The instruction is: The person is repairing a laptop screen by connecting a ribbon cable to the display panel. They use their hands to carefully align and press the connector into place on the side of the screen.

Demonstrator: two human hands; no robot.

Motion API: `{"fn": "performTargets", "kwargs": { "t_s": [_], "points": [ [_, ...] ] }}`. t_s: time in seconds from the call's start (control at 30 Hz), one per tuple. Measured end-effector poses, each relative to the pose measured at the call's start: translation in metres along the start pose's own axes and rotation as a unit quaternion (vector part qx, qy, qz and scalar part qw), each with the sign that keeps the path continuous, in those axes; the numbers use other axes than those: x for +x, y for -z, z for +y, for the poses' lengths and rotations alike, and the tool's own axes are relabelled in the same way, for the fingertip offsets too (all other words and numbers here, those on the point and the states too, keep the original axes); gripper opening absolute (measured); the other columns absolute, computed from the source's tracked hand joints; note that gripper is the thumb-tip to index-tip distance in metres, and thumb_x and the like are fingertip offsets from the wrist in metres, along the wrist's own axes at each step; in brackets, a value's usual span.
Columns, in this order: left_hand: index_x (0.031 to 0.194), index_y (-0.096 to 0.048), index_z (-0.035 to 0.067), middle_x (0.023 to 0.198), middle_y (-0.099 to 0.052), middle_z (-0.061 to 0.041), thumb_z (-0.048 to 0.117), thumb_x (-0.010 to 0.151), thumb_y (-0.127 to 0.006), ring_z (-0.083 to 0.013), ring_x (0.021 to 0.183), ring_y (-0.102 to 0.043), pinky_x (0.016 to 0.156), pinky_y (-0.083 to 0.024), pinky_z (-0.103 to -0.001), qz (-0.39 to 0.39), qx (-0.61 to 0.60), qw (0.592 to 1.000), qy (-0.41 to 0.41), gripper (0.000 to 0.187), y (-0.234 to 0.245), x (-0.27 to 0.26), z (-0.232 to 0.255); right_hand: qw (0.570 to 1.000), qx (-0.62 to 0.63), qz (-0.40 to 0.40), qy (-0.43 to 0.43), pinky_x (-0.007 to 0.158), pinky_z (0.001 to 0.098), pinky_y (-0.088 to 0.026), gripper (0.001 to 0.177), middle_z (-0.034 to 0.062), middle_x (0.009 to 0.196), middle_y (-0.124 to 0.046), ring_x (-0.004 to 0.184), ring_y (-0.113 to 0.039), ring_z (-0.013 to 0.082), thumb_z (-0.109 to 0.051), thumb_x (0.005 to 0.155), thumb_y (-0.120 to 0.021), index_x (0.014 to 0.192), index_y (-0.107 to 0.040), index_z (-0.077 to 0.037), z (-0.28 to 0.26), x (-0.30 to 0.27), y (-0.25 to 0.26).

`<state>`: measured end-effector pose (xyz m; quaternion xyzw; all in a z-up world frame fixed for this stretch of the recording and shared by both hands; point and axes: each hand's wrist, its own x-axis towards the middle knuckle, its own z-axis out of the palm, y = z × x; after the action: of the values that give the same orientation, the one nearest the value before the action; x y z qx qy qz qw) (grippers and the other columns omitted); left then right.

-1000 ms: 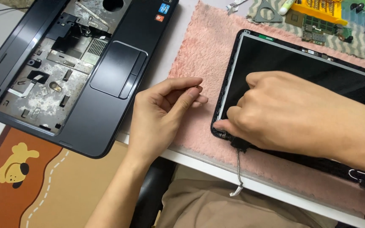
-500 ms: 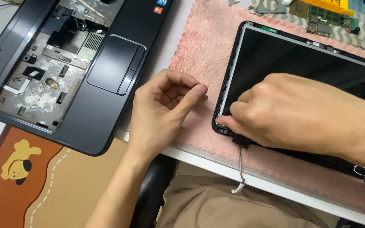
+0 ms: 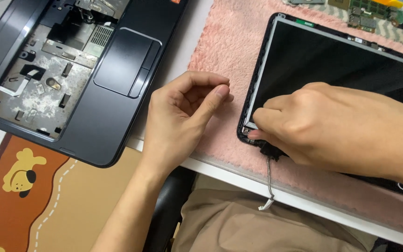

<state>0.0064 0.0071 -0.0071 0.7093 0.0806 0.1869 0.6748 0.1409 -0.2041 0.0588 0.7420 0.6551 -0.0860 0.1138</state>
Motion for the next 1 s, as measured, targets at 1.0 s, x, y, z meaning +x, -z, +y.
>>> {"fn": "performTargets", "kwargs": {
  "t_s": [1.0],
  "points": [
    [0.113,-0.085,0.008,0.116,-0.075,-0.004,0.01,0.108,-0.079,-0.0189,0.105,-0.078,0.093,-0.063,-0.031,-0.15,0.178,0.964,-0.133,0.008,0.026,-0.003,0.008,0.901,0.275,0.335,-0.028,0.098,0.0258,-0.069,0.033,0.0066,0.114,-0.09,0.102,-0.089,0.0144,-0.005,0.103,-0.08,0.136,-0.075,-0.003,-0.027,-0.017,-0.015]
  ]
}}
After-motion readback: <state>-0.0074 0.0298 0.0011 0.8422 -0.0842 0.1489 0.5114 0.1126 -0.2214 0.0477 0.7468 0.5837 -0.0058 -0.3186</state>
